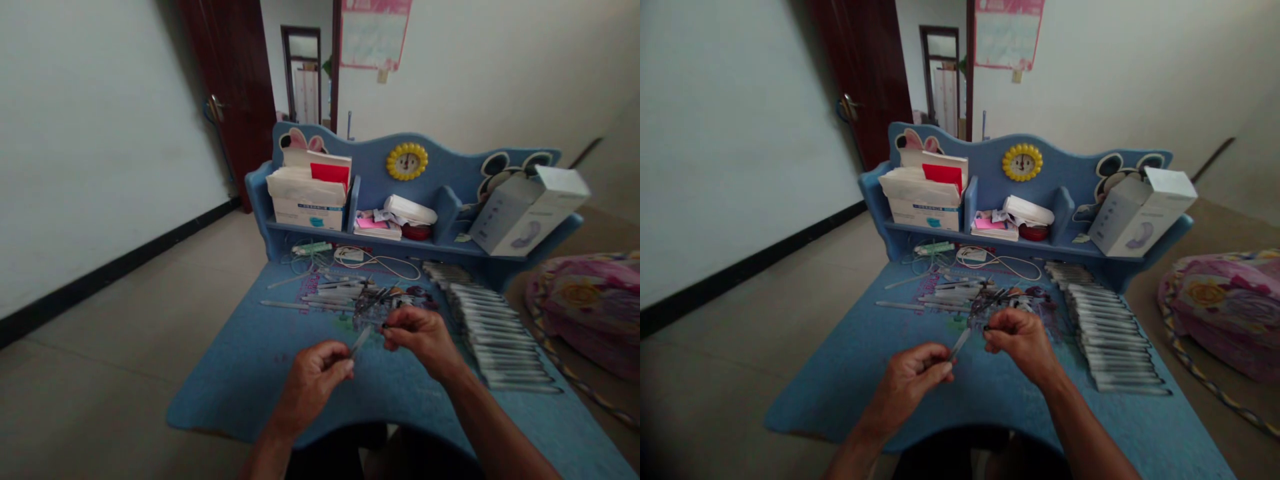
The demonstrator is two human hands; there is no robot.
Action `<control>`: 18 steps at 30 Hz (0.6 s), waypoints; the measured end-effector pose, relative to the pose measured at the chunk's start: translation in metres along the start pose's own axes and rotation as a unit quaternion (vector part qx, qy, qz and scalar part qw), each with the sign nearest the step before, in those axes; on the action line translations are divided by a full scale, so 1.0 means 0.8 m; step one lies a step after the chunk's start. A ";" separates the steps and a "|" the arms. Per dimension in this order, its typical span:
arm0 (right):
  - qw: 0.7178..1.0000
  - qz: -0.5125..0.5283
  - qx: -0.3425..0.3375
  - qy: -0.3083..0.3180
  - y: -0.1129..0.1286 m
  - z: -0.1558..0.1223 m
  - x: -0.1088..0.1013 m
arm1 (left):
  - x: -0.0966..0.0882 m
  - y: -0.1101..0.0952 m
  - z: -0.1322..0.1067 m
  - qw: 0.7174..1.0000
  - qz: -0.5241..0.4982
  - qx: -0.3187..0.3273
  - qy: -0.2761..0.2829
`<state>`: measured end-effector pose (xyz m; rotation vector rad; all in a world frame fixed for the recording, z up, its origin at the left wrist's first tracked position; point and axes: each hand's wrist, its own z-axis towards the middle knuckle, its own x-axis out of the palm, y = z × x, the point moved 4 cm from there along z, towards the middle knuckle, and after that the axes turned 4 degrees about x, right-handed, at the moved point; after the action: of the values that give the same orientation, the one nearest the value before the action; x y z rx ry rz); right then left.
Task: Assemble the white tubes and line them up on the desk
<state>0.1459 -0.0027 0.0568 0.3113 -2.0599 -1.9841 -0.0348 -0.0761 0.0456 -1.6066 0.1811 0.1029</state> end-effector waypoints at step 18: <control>0.998 -0.033 -0.043 0.032 0.048 -0.043 -0.002 | 0.018 -0.034 -0.015 0.993 0.075 0.066 0.056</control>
<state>0.1602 -0.0330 0.0962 0.4262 -1.9425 -2.0664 -0.0167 -0.0882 0.0702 -1.4667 0.3880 0.1151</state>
